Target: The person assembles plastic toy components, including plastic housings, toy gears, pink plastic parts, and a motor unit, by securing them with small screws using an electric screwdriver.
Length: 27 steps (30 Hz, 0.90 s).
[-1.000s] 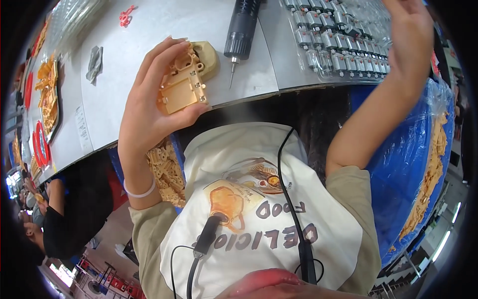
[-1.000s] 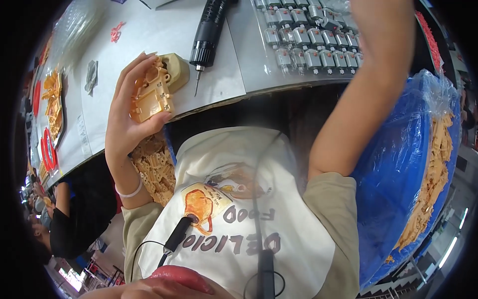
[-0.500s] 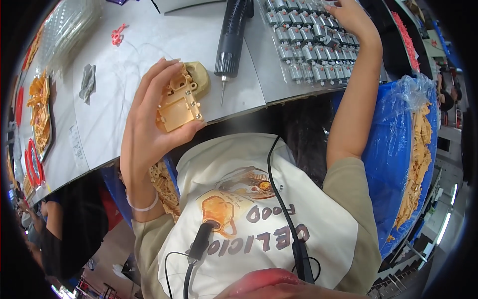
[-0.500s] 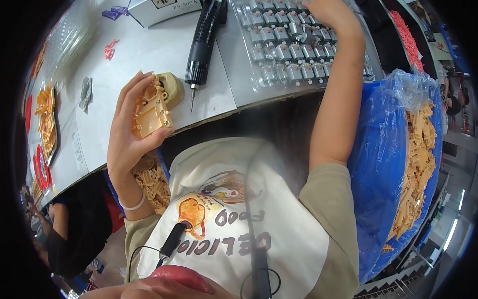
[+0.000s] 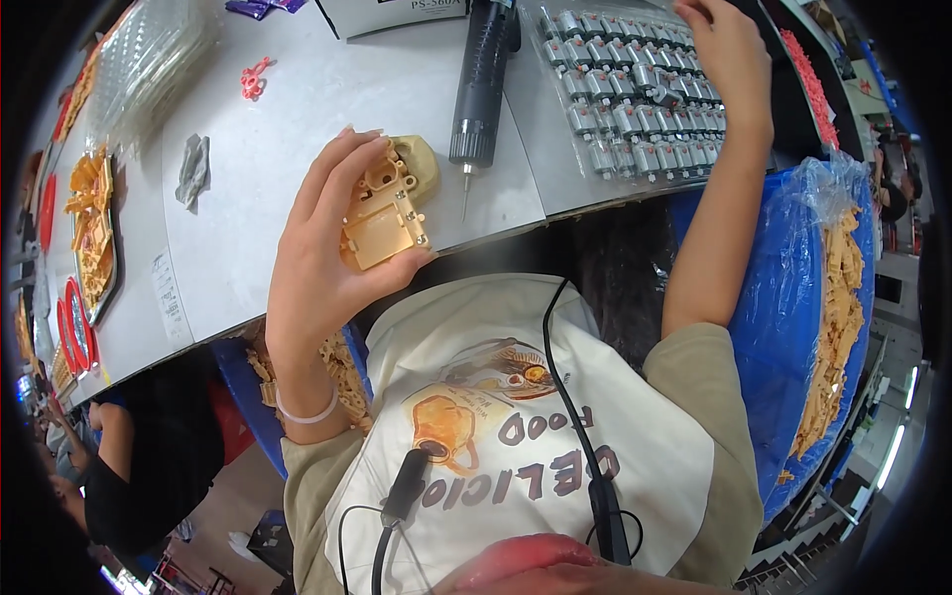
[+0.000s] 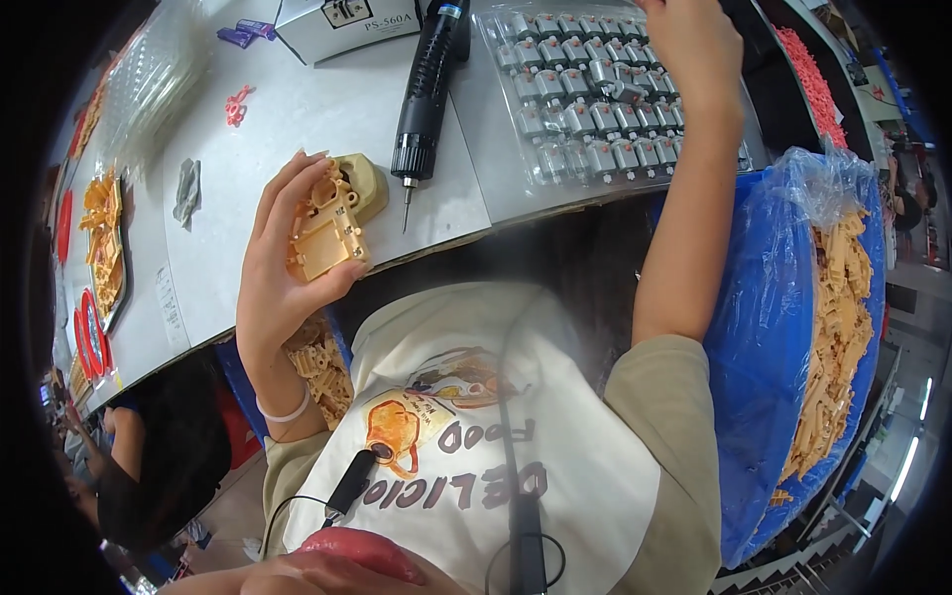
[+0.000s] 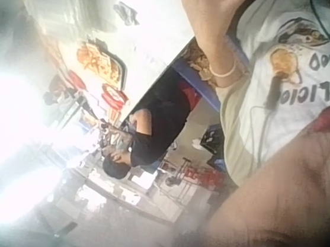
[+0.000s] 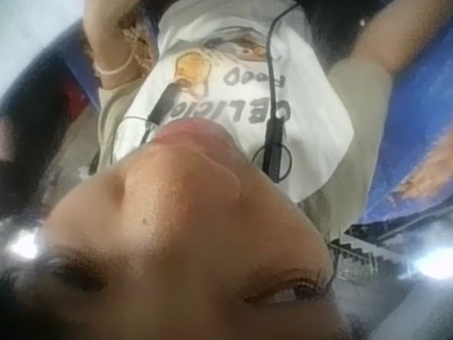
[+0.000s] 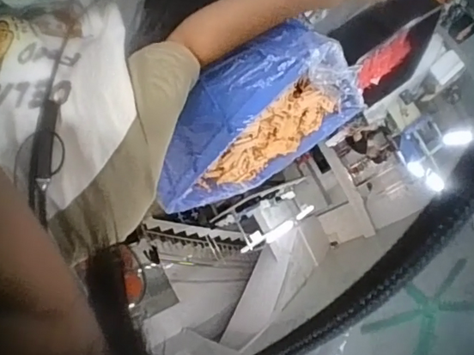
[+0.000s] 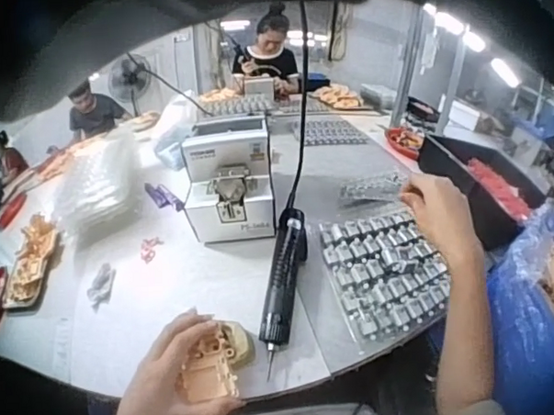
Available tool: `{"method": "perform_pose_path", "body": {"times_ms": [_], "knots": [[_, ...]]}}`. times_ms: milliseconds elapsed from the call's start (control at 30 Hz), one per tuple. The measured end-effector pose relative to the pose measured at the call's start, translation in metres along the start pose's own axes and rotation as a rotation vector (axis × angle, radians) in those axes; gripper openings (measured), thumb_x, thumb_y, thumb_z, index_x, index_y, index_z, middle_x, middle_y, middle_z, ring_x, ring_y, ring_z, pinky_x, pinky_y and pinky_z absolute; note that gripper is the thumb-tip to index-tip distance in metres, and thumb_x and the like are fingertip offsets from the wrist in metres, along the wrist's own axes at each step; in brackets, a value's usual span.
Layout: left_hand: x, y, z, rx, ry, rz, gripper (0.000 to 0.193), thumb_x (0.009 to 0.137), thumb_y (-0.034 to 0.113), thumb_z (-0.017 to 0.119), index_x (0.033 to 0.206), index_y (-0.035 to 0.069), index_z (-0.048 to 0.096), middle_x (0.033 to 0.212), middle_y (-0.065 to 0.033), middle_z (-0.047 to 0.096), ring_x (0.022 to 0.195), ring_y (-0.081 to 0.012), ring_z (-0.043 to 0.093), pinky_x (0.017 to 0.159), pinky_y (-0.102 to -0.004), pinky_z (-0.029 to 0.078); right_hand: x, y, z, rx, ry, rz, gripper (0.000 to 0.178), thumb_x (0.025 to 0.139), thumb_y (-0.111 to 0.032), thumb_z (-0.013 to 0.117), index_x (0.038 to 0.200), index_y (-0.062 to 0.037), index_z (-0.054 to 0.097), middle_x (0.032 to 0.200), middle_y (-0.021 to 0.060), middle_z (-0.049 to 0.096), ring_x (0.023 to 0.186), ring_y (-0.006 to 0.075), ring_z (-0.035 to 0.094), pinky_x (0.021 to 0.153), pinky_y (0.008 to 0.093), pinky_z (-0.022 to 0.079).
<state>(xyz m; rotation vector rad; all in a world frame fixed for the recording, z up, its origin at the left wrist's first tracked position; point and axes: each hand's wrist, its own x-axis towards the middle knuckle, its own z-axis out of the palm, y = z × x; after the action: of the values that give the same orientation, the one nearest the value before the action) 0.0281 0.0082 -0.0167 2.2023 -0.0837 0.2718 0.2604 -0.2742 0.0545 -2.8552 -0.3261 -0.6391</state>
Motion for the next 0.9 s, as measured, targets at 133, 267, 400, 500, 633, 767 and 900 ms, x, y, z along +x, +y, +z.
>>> {"method": "perform_pose_path", "body": {"times_ms": [133,267,400,500,633,767,900], "knots": [[0.0,0.002,0.0,-0.01,0.004,-0.016,0.076,0.064,0.021,0.085,0.133,0.005,0.057,0.141,-0.0131,0.053,0.139,-0.0351,0.045,0.106,-0.0448,0.049,-0.043,-0.001,-0.012,0.056,0.106,-0.266,0.018,0.088,-0.006,0.067,0.107,-0.0066,0.069,0.1,0.0074,0.07,0.097,0.0297,0.065,0.091,0.0368,0.047],[-0.002,-0.002,-0.001,0.015,0.008,0.0,0.076,0.064,0.02,0.085,0.133,0.005,0.057,0.142,-0.0134,0.053,0.14,-0.0353,0.045,0.106,-0.0452,0.049,-0.089,-0.025,-0.008,0.085,0.223,-0.427,0.008,0.081,-0.006,0.069,0.087,-0.0118,0.067,0.09,0.0011,0.067,0.088,0.0259,0.061,0.076,0.0393,0.044],[0.001,-0.001,0.001,-0.015,-0.005,-0.003,0.078,0.062,0.019,0.085,0.134,0.005,0.057,0.143,-0.0138,0.052,0.14,-0.0356,0.044,0.107,-0.0454,0.048,-0.122,-0.038,-0.012,0.077,0.138,-0.418,0.011,0.078,-0.009,0.074,0.082,-0.0123,0.065,0.077,0.0018,0.056,0.077,0.0233,0.056,0.072,0.0361,0.043],[0.0,-0.002,0.001,-0.025,0.002,-0.007,0.08,0.061,0.018,0.085,0.134,0.004,0.057,0.143,-0.0141,0.052,0.14,-0.0356,0.044,0.108,-0.0457,0.047,-0.128,-0.04,-0.011,0.116,0.111,-0.409,0.012,0.076,-0.01,0.075,0.081,-0.0115,0.064,0.077,0.0021,0.054,0.077,0.0235,0.055,0.07,0.0357,0.043],[-0.001,-0.004,0.002,-0.034,0.001,-0.005,0.081,0.059,0.017,0.085,0.135,0.004,0.057,0.142,-0.0149,0.052,0.141,-0.0354,0.043,0.108,-0.0459,0.046,-0.125,-0.044,-0.017,0.071,0.088,-0.438,0.014,0.075,-0.012,0.076,0.079,-0.0111,0.063,0.078,0.0022,0.053,0.077,0.0232,0.055,0.07,0.0357,0.044],[-0.001,-0.004,0.001,-0.04,0.004,0.007,0.082,0.06,0.017,0.085,0.135,0.004,0.056,0.142,-0.0155,0.051,0.141,-0.0352,0.043,0.108,-0.0456,0.046,-0.117,-0.046,-0.014,0.123,0.028,-0.499,0.015,0.073,-0.013,0.077,0.079,-0.0108,0.063,0.08,0.0022,0.054,0.079,0.0231,0.055,0.07,0.036,0.045],[-0.001,-0.005,0.002,-0.033,-0.005,-0.002,0.082,0.06,0.019,0.085,0.135,0.003,0.056,0.142,-0.0156,0.05,0.141,-0.0356,0.042,0.108,-0.0457,0.045,-0.116,-0.041,-0.008,0.173,-0.028,-0.475,0.014,0.073,-0.01,0.074,0.08,-0.0108,0.062,0.081,0.0025,0.054,0.08,0.0231,0.055,0.071,0.0363,0.046]]}}
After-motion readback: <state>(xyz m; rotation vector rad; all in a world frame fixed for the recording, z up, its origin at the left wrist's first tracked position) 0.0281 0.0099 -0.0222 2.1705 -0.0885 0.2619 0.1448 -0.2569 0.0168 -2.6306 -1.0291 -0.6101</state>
